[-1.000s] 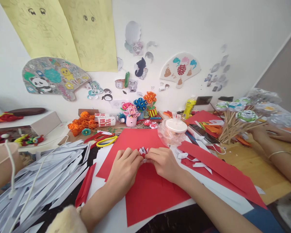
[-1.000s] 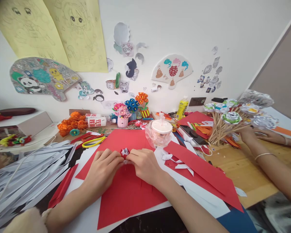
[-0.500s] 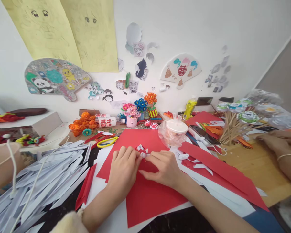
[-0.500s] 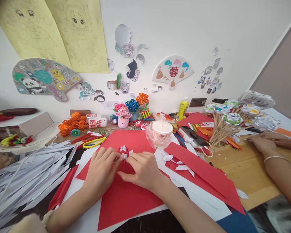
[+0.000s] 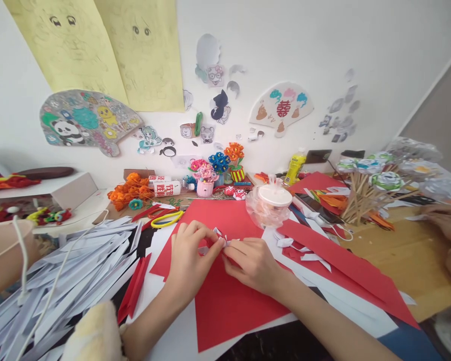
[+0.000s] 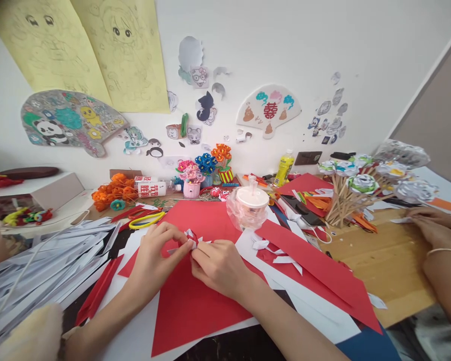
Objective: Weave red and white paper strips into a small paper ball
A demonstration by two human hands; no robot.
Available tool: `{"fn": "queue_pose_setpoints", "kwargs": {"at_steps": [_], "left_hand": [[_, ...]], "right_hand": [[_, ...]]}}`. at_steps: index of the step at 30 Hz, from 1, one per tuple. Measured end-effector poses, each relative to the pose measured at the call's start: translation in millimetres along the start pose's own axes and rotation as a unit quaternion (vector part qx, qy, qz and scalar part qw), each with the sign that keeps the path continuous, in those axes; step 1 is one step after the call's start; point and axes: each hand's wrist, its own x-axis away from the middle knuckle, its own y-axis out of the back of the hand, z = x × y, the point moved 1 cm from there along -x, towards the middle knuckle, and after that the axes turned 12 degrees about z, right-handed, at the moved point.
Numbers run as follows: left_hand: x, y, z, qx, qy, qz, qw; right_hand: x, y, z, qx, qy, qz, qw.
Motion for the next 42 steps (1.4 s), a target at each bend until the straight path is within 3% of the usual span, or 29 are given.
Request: {"fn": "queue_pose_setpoints", "kwargs": {"at_steps": [8,27,32,37,42], "left_hand": [[-4.5,1.0,4.4,0.089,0.019,0.011,0.996],[-9.1,5.1,7.3,0.096,0.017,-0.001,0.995],[-9.8,11.7,10.9,0.124,-0.037,0.047,0.99],[-11.3,17.0,26.4,0.118,-0.101,0.069,0.985],[-11.5,15.3,35.5,0.061,-0.137,0.089,0.985]], "right_hand": [[0.4,-5.7,3.6,-0.105,-0.067,0.005,0.992],[-0.2,-5.2,5.4,-0.136,-0.065,0.016,0.988],[4.2,-2.7,1.5,-0.138,-0.044,0.059,0.988],[6.5,7.6,-12.6,-0.128,-0.105,0.022,0.986],[7.8,5.6,-20.9,-0.112,-0.109,0.13,0.979]]}}
